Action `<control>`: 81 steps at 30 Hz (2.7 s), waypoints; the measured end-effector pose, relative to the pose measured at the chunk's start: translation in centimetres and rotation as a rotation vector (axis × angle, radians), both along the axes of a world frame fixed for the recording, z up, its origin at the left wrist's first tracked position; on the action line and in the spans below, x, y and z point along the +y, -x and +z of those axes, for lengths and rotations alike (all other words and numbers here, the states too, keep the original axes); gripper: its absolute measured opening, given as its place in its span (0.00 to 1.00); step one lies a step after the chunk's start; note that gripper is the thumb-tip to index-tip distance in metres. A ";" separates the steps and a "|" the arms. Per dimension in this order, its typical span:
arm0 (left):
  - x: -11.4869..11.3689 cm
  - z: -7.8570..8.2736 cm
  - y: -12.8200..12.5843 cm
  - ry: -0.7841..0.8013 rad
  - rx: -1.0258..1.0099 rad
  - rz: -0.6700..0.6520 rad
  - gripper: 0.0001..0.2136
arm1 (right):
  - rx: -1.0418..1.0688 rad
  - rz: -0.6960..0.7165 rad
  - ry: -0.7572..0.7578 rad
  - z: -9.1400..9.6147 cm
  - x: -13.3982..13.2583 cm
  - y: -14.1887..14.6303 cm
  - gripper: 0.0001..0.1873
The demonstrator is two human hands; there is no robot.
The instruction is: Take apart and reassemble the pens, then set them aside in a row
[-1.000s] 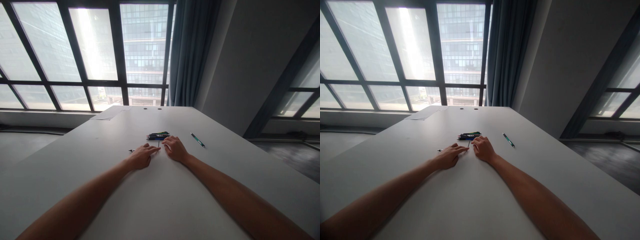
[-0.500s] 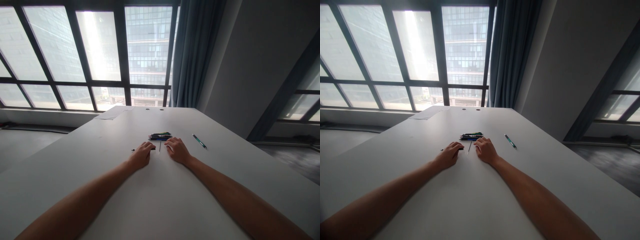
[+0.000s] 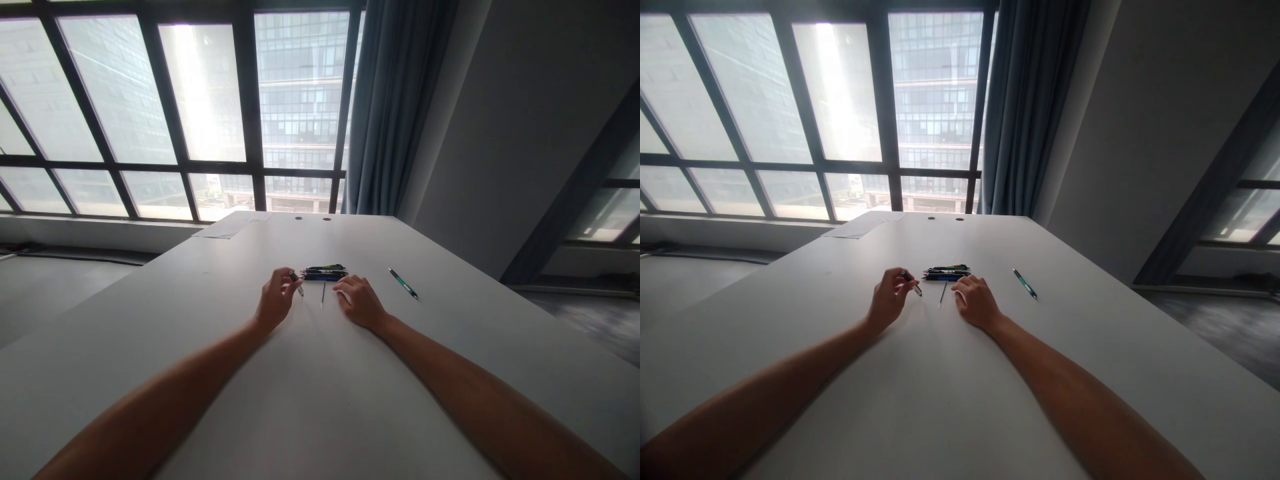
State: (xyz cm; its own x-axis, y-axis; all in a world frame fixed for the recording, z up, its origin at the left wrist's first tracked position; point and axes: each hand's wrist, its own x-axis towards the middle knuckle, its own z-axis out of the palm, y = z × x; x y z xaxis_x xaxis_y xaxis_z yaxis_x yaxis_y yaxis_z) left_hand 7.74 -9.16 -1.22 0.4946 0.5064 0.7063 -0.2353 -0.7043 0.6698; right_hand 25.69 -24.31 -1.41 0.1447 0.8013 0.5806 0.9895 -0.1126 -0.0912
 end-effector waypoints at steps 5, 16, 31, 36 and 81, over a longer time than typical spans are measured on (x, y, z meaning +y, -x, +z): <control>1.8 0.3 -0.1 0.292 -0.007 0.040 0.22 | 0.004 -0.041 -0.054 0.2 0.0 0.0 0.09; 3.8 1.1 -0.2 0.304 0.495 0.157 0.12 | 0.201 -0.280 -0.199 0.0 -0.9 -4.3 0.10; 2.9 1.9 -1.7 -0.304 0.855 0.291 0.10 | 0.168 -0.214 -0.100 0.0 -0.7 -3.3 0.10; 4.1 1.3 -0.6 -0.181 0.721 0.230 0.18 | 0.174 -0.209 -0.117 -0.1 -0.7 -3.0 0.11; 2.6 0.8 1.1 -0.585 0.735 0.255 0.13 | 0.129 0.486 0.172 1.4 0.0 3.3 0.18</control>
State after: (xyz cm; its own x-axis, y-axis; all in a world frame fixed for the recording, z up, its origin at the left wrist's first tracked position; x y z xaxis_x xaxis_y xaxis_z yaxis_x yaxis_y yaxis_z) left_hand 6.65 -6.56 -0.43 0.8369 0.3267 0.4392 0.3077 -0.9444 0.1161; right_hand 22.40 -24.28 -0.03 -0.2053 0.8758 0.4369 0.9133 0.3318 -0.2360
